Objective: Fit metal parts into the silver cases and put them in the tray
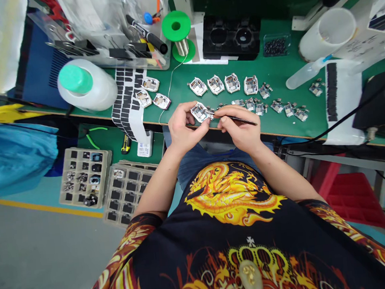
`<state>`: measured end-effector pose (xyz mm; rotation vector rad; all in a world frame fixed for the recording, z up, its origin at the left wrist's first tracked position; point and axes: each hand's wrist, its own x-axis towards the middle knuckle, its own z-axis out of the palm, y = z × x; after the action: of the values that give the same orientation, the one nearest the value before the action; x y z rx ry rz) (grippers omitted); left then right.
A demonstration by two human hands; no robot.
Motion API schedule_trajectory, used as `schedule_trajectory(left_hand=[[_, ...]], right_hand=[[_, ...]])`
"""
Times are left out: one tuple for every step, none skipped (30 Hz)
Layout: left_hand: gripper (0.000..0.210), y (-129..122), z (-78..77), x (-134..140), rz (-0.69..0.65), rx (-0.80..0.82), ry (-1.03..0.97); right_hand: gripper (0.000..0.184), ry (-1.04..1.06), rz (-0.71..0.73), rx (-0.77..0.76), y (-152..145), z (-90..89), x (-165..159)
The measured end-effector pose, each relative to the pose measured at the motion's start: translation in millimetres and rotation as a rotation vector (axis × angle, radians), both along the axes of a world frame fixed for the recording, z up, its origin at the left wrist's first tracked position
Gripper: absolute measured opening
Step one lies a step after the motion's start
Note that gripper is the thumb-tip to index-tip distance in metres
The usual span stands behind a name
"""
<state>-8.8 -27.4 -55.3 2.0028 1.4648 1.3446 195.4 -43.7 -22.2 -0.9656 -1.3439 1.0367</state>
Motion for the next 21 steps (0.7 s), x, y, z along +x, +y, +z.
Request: schedule_trajectory(left_hand=[[0.048, 0.1, -0.4, -0.2, 0.0, -0.001, 0.004], [0.048, 0.2, -0.9, -0.3, -0.001, -0.001, 0.007], [0.048, 0.3, -1.4, -0.5, -0.002, 0.0, 0.009], [0.048, 0.3, -1.9, -0.7, -0.002, 0.001, 0.01], [0.048, 0.4, -2.3, -0.9, -0.001, 0.0, 0.014], [0.048, 0.4, -2.6, -1.1, 0.0, 0.0, 0.018], [0.049, 0.3, -2.8, -1.2, 0.002, 0.0, 0.021], [0.048, 0.2, -2.9, -1.3, 0.003, -0.002, 0.025], [0.048, 0.1, -2.8, -1.4, 0.005, -0.004, 0.027], [0.048, -0.1, -2.7, -1.5, 0.005, -0.006, 0.027], [0.048, -0.2, -2.5, -1.6, 0.005, -0.008, 0.026], [0.049, -0.3, -2.3, -1.7, 0.004, -0.011, 0.024], [0.049, -0.4, -2.2, -1.8, 0.002, -0.015, 0.023], [0.049, -0.4, -2.2, -2.0, 0.001, -0.017, 0.023], [0.049, -0.4, -2.2, -2.1, -0.001, -0.017, 0.021], [0.05, -0.4, -2.4, -2.3, -0.004, -0.015, 0.017], [0.049, -0.3, -2.6, -2.4, -0.008, -0.01, 0.011], [0.049, -0.3, -2.8, -2.5, -0.013, -0.004, 0.003], [0.049, -0.2, -3.1, -2.6, -0.017, 0.0, -0.003], [0.049, -0.3, -3.4, -2.8, -0.02, 0.001, -0.004], [0.049, -0.3, -3.6, -2.9, -0.02, -0.003, 0.0]], right_hand=[[0.019, 0.003, 0.006, -0.011, 0.3, 0.9, 0.1], [0.02, 0.003, 0.012, -0.022, 0.6, 1.6, 0.2], [0.021, 0.001, 0.02, -0.033, 0.9, 2.3, 0.4], [0.022, 0.001, 0.025, -0.041, 1.1, 2.8, 0.6], [0.023, 0.004, 0.028, -0.047, 1.3, 3.1, 0.8], [0.023, 0.009, 0.029, -0.053, 1.4, 3.2, 1.0], [0.023, 0.014, 0.028, -0.059, 1.5, 3.3, 1.2], [0.023, 0.021, 0.027, -0.063, 1.5, 3.2, 1.2], [0.022, 0.028, 0.025, -0.066, 1.5, 3.1, 1.3], [0.021, 0.034, 0.025, -0.069, 1.5, 2.9, 1.3], [0.021, 0.041, 0.026, -0.071, 1.7, 2.8, 1.4], [0.02, 0.047, 0.028, -0.074, 1.9, 2.6, 1.5], [0.02, 0.054, 0.031, -0.077, 2.3, 2.5, 1.6], [0.02, 0.062, 0.036, -0.081, 2.9, 2.4, 1.9], [0.02, 0.072, 0.043, -0.085, 3.5, 2.4, 2.2], [0.02, 0.084, 0.052, -0.089, 4.2, 2.5, 2.5], [0.02, 0.097, 0.061, -0.094, 4.9, 2.8, 2.9], [0.021, 0.106, 0.07, -0.1, 5.6, 3.1, 3.2], [0.021, 0.113, 0.076, -0.107, 6.2, 3.6, 3.4], [0.022, 0.115, 0.079, -0.115, 6.7, 4.1, 3.5], [0.023, 0.114, 0.078, -0.124, 7.0, 4.5, 3.6]])
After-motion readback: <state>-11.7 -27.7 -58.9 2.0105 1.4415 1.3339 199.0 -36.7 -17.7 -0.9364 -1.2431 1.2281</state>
